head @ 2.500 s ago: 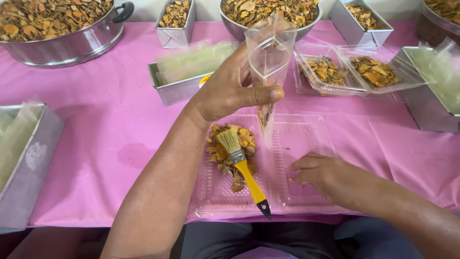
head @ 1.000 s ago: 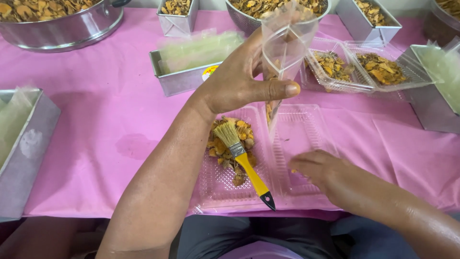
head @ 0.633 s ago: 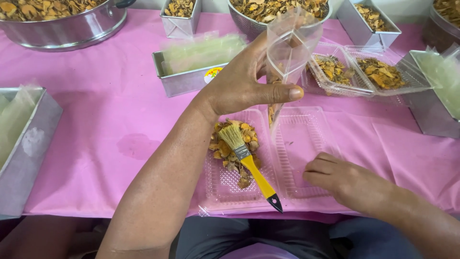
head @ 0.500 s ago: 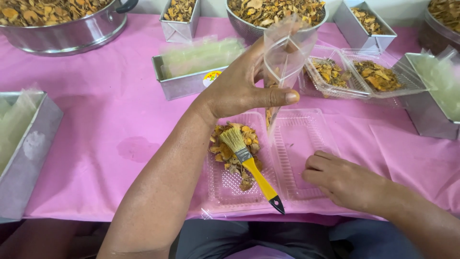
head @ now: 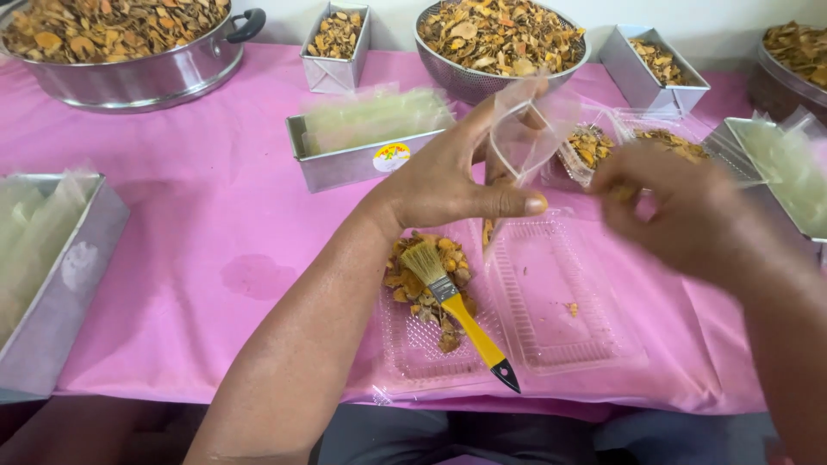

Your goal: The person brushes individual pieces of dried food in a tray, picks them up, and places them into small plastic bags on a table.

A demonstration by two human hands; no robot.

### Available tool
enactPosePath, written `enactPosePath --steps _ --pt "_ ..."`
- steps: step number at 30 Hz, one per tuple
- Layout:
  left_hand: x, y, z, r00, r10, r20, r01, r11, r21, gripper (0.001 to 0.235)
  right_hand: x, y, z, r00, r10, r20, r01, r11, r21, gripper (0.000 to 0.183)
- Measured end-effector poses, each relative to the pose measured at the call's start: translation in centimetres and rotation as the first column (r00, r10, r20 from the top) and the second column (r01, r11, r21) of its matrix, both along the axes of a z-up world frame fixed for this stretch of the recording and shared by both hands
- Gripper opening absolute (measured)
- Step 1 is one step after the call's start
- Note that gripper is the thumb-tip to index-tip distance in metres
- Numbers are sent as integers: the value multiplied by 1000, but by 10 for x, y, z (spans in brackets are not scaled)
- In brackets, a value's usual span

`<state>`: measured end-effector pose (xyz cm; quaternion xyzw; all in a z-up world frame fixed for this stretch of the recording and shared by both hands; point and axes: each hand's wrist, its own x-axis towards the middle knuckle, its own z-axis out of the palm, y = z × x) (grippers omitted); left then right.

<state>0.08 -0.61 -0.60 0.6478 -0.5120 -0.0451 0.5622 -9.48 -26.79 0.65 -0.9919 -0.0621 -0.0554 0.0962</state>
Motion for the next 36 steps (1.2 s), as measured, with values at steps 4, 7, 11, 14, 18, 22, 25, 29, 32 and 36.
enactPosePath --steps 4,7,11,14,18,22,25,29,32,36 --pt "-4 -1 3 999 -18 -47 20 999 29 105 -7 19 59 813 155 561 -324 921 215 13" --pt "-7 -2 6 1000 19 -12 -18 996 87 105 -10 49 89 799 233 554 -406 889 212 12" --pt "-14 -2 12 998 -2 -55 8 995 98 107 6 61 99 730 536 425 -555 827 -90 10" --pt "-14 -1 11 1000 -18 2 18 998 66 105 14 53 91 788 481 386 -437 877 -201 25" --pt "-16 -2 11 995 -59 -77 65 994 87 106 17 52 90 828 435 353 -372 898 -234 28" --pt "-14 -3 8 997 -50 -61 54 996 74 107 9 61 93 702 569 428 -565 811 -152 9" --pt "-11 -2 8 992 -68 -103 74 996 53 106 -9 59 96 657 556 510 -604 792 -86 19" --pt "-2 4 0 976 -189 -110 174 975 -138 89 -11 16 61 850 209 483 -268 962 56 7" --pt "0 4 2 940 -262 -218 214 951 -223 93 6 -24 -36 934 298 -195 -338 571 -748 32" --pt "4 5 -1 960 -206 -189 176 971 -163 92 -17 -36 -96 883 460 -96 -469 872 -142 19"
